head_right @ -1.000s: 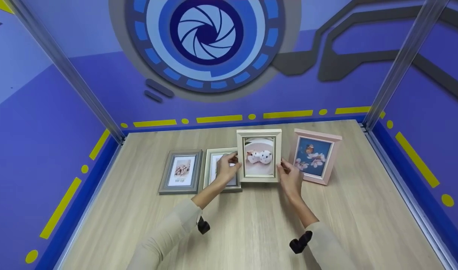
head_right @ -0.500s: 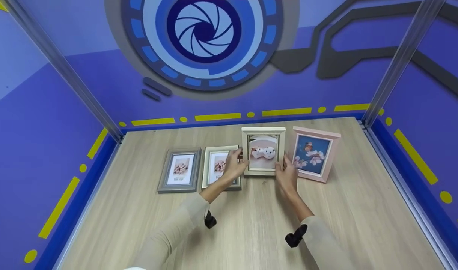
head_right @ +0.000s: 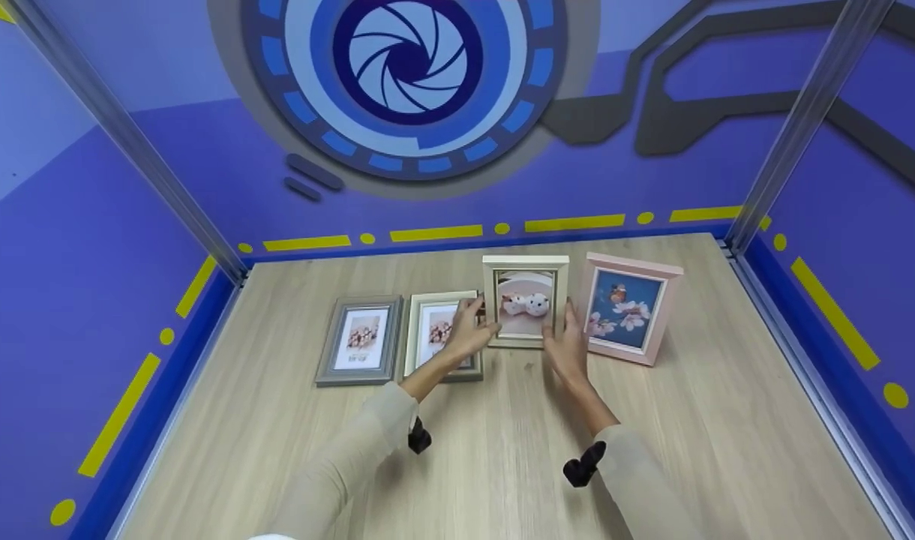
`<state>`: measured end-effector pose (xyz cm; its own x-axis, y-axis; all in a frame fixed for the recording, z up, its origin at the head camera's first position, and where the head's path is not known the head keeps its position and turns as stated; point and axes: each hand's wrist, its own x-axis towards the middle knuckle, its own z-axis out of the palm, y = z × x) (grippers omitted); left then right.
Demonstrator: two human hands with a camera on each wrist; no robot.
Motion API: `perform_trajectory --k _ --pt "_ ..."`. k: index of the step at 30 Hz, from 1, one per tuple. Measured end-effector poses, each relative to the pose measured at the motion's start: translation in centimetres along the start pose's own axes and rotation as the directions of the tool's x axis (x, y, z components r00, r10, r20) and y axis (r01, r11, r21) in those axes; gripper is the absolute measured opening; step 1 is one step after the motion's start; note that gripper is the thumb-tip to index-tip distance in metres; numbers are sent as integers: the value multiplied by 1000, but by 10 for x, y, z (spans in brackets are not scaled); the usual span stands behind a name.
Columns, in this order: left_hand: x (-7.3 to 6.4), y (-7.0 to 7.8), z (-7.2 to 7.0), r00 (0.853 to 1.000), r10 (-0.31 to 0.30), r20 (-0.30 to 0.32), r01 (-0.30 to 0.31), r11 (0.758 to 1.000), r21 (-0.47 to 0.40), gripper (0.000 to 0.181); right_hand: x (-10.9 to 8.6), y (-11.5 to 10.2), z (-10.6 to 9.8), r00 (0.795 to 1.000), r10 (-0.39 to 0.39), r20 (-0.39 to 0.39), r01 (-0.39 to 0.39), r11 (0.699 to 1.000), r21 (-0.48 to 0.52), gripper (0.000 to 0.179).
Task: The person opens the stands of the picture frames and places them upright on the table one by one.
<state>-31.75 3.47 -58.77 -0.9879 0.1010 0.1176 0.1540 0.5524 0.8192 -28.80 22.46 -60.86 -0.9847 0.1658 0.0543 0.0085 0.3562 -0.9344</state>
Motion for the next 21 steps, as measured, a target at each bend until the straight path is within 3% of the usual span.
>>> perform_trajectory --k 5,11,21 --pt "-7 -1 -2 999 -19 40 20 1000 -21 70 -2 2 0 1000 13 17 -13 1000 -14 69" --pt "-17 -6 1 994 -20 109 19 1000 18 81 -8 4 4 998 54 26 -53 998 -45 71" --pt "-15 -10 3 977 -63 201 71 997 -30 93 -3 8 2 996 78 49 -75 994 -77 75"
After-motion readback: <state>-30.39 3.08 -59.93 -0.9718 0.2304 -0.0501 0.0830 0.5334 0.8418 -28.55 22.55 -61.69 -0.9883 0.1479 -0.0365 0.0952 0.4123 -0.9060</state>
